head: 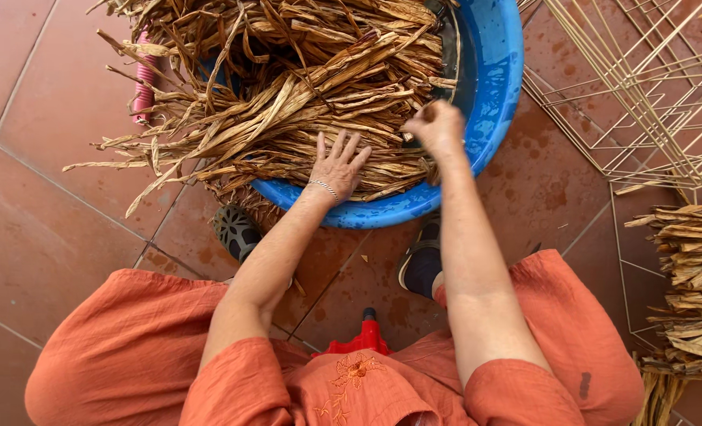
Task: The person sits on a small red stool and repeatedly picks up dried leaves from a blue basin, strips them by hand, and places the processed material into a wire basket. The person handles the leaves one at a time throughout the clip.
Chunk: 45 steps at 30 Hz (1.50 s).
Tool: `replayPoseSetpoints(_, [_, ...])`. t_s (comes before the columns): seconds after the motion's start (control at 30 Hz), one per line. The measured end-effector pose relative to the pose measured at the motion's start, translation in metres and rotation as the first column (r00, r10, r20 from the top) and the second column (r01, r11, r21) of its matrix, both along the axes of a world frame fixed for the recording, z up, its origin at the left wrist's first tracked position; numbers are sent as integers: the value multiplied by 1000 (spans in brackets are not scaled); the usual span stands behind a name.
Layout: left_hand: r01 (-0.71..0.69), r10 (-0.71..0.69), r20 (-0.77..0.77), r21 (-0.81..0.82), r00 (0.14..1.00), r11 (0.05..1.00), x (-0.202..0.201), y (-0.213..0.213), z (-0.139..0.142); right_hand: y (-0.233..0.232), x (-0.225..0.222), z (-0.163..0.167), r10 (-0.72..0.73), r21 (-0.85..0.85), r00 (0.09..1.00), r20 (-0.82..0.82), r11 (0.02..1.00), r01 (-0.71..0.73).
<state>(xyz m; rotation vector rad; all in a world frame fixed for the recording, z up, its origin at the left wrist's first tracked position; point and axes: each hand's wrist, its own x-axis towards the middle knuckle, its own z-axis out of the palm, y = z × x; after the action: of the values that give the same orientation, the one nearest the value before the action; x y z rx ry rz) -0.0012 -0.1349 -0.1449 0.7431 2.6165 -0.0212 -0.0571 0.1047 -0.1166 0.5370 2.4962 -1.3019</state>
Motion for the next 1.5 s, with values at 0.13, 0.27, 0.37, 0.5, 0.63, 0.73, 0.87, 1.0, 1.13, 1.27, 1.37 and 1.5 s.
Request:
replayPoseSetpoints(0.13, [-80,92,254,-59,963,995,-3,6,-12,-38,17,-22,77,157,964,255,980,-120])
replayPoseSetpoints(0.27, [-78,139,370,-176,918,981,-16,8,-19,-53,22,-40,81,222,959,270,964,-144])
replayPoseSetpoints(0.37, [-116,184,416,-184,891,976,-24,12,-13,-53,18,-37,103,237,932,347,952,-194])
replayPoseSetpoints(0.5, [-132,173,404,-129,898,983,-26,10,-2,-33,21,-19,17,153,999,44,988,-23])
replayPoseSetpoints(0.63, [-339,291,182,363,939,868,-14,4,18,-9,30,20,68,-90,996,53,994,-63])
replayPoseSetpoints(0.73, [11,307,-314,715,899,699,-16,20,37,0,32,58,162,-325,987,1,933,-153])
replayPoseSetpoints(0.87, [7,301,-231,803,925,596,-21,39,66,8,36,105,-4,-461,990,-140,885,-61])
replayPoseSetpoints(1.0, [-361,430,210,880,878,308,-22,56,92,9,44,123,-332,-844,936,-120,531,80])
replayPoseSetpoints(1.13, [-408,361,324,894,874,184,-17,81,111,-3,46,110,-335,-911,935,-115,410,35])
replayPoseSetpoints(1.27, [-438,364,325,849,873,295,-17,97,113,-12,44,92,-461,-875,874,-156,474,94])
replayPoseSetpoints(1.37, [-366,428,164,815,889,448,-22,109,101,-14,45,83,-484,-903,867,-120,416,107])
replayPoseSetpoints(1.5, [-331,437,79,774,896,539,-25,118,81,-20,47,71,-509,-921,857,-87,369,126])
